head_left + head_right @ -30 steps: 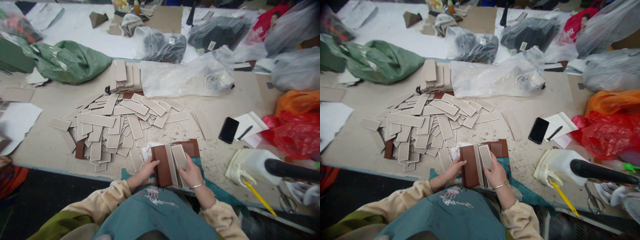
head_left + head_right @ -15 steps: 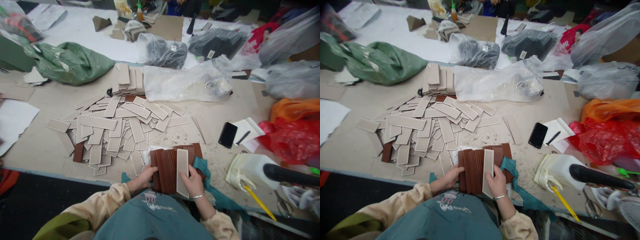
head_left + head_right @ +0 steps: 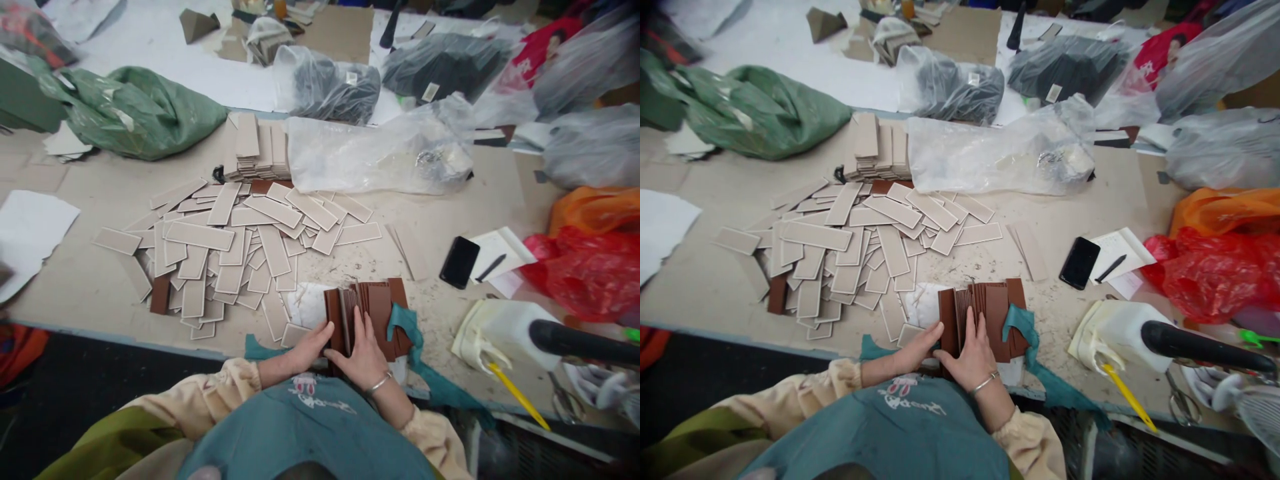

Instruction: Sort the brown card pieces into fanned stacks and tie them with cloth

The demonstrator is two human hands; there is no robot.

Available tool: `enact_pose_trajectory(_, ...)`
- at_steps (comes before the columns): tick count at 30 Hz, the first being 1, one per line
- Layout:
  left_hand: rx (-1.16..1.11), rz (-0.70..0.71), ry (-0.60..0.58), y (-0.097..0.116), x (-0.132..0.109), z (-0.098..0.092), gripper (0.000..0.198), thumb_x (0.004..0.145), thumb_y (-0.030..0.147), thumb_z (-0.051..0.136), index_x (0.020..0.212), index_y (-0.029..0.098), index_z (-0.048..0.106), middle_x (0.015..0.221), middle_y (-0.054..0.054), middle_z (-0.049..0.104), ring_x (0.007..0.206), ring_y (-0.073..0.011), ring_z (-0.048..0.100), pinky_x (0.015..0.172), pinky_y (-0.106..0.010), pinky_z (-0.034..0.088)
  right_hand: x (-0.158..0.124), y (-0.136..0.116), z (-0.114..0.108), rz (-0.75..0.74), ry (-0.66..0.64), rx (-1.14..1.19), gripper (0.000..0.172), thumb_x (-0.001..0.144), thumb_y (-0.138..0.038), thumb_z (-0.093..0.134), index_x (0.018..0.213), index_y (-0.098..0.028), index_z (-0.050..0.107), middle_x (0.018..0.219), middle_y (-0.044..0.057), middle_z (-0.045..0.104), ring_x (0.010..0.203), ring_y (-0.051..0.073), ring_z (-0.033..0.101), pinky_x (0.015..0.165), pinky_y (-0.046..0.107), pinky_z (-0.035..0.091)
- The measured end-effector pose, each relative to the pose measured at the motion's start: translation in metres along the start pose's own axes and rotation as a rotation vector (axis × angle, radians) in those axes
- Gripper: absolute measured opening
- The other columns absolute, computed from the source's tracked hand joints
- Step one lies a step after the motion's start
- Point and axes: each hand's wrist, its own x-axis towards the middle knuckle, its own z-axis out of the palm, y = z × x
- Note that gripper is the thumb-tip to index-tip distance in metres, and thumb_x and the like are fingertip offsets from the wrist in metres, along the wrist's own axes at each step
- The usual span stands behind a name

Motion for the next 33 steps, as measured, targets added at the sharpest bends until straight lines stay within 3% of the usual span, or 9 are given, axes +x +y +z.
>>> enact_pose_trajectory(5, 0.053, -0.062, -0.112, 0.0, 0.006, 0.007, 0.055, 0.075, 0.063, 0.06, 0.105, 0.017, 0.067, 0.118, -0.01, 0.066, 0.115, -0.0306, 0.055, 0.091, -0.042, 0.046, 0.01, 0.02, -0.017, 0.018, 0.065, 0.109, 0.093, 0.075, -0.031, 0.056, 0.149, -0.012, 0.003, 0.15, 0.019, 0.029, 0.136, 0.028, 0.034, 0.108, 0.044, 0.036)
enact_pose_trajectory(8, -0.012, 0.049, -0.039, -0.003, 0.012, 0.008, 0.052, 0.069, 0.055, 0.07, 0.1, 0.014, 0.065, 0.101, -0.009, 0.07, 0.1, -0.0269, 0.061, 0.087, -0.038, 0.047, 0.016, 0.033, -0.02, 0.042, 0.093, 0.096, 0.089, 0.073, -0.025, 0.053, 0.149, -0.013, 0.009, 0.151, 0.017, 0.029, 0.135, 0.028, 0.036, 0.107, 0.043, 0.038)
enact_pose_trajectory(11, -0.102, 0.119, 0.058, -0.008, 0.016, 0.01, 0.059, 0.065, 0.046, 0.076, 0.111, 0.016, 0.056, 0.097, -0.007, 0.068, 0.088, -0.0215, 0.063, 0.079, -0.033, 0.049, 0.015, 0.032, -0.016, 0.012, 0.099, 0.065, 0.093, 0.072, -0.029, 0.057, 0.149, -0.011, 0.008, 0.147, 0.02, 0.033, 0.134, 0.031, 0.037, 0.104, 0.045, 0.04)
enact_pose_trajectory(14, -0.062, 0.055, 0.12, -0.008, 0.017, 0.011, 0.055, 0.067, 0.047, 0.074, 0.108, 0.018, 0.053, 0.088, -0.002, 0.065, 0.076, -0.0159, 0.061, 0.066, -0.026, 0.046, 0.013, 0.026, -0.01, 0.026, 0.111, 0.026, 0.096, 0.071, -0.029, 0.059, 0.15, -0.012, 0.006, 0.143, 0.022, 0.038, 0.13, 0.034, 0.042, 0.1, 0.048, 0.043)
enact_pose_trajectory(16, -0.071, -0.023, 0.087, -0.005, 0.017, 0.012, 0.049, 0.071, 0.053, 0.068, 0.103, 0.019, 0.056, 0.087, -0.002, 0.064, 0.073, -0.0143, 0.059, 0.063, -0.024, 0.043, 0.012, 0.025, -0.008, 0.048, 0.133, 0.028, 0.095, 0.07, -0.025, 0.057, 0.15, -0.012, 0.006, 0.144, 0.021, 0.037, 0.13, 0.034, 0.042, 0.101, 0.048, 0.042)
enact_pose_trajectory(20, -0.137, -0.138, -0.16, 0.003, 0.012, 0.019, 0.049, 0.072, 0.057, 0.066, 0.097, 0.015, 0.064, 0.089, -0.007, 0.067, 0.075, -0.0166, 0.061, 0.068, -0.027, 0.046, 0.009, 0.033, -0.014, -0.016, 0.164, 0.093, 0.094, 0.068, -0.023, 0.055, 0.149, -0.013, 0.01, 0.15, 0.016, 0.032, 0.135, 0.029, 0.036, 0.108, 0.044, 0.036)
enact_pose_trajectory(24, -0.195, -0.016, -0.262, 0.003, 0.004, 0.026, 0.047, 0.072, 0.047, 0.071, 0.108, 0.018, 0.064, 0.107, -0.009, 0.068, 0.095, -0.0222, 0.063, 0.087, -0.035, 0.048, 0.001, 0.035, -0.022, -0.046, 0.145, 0.108, 0.093, 0.067, -0.023, 0.055, 0.149, -0.014, 0.013, 0.15, 0.013, 0.032, 0.133, 0.026, 0.039, 0.109, 0.041, 0.036)
enact_pose_trajectory(29, -0.244, 0.067, -0.093, -0.013, 0.004, 0.019, 0.056, 0.068, 0.04, 0.078, 0.114, 0.015, 0.059, 0.113, -0.013, 0.067, 0.103, -0.0269, 0.062, 0.094, -0.043, 0.047, -0.006, 0.018, -0.012, 0.018, 0.087, -0.023, 0.093, 0.071, -0.023, 0.057, 0.15, -0.016, 0.008, 0.137, 0.018, 0.046, 0.117, 0.031, 0.054, 0.093, 0.044, 0.049)
enact_pose_trajectory(33, 0.005, 0.163, 0.039, -0.024, 0.012, 0.003, 0.058, 0.072, 0.047, 0.072, 0.116, 0.013, 0.058, 0.118, -0.014, 0.064, 0.108, -0.027, 0.06, 0.101, -0.045, 0.044, -0.007, 0.009, 0.0, 0.052, 0.038, -0.147, 0.088, 0.078, -0.03, 0.057, 0.15, -0.013, 0.009, 0.128, 0.02, 0.048, 0.112, 0.034, 0.055, 0.09, 0.047, 0.049)
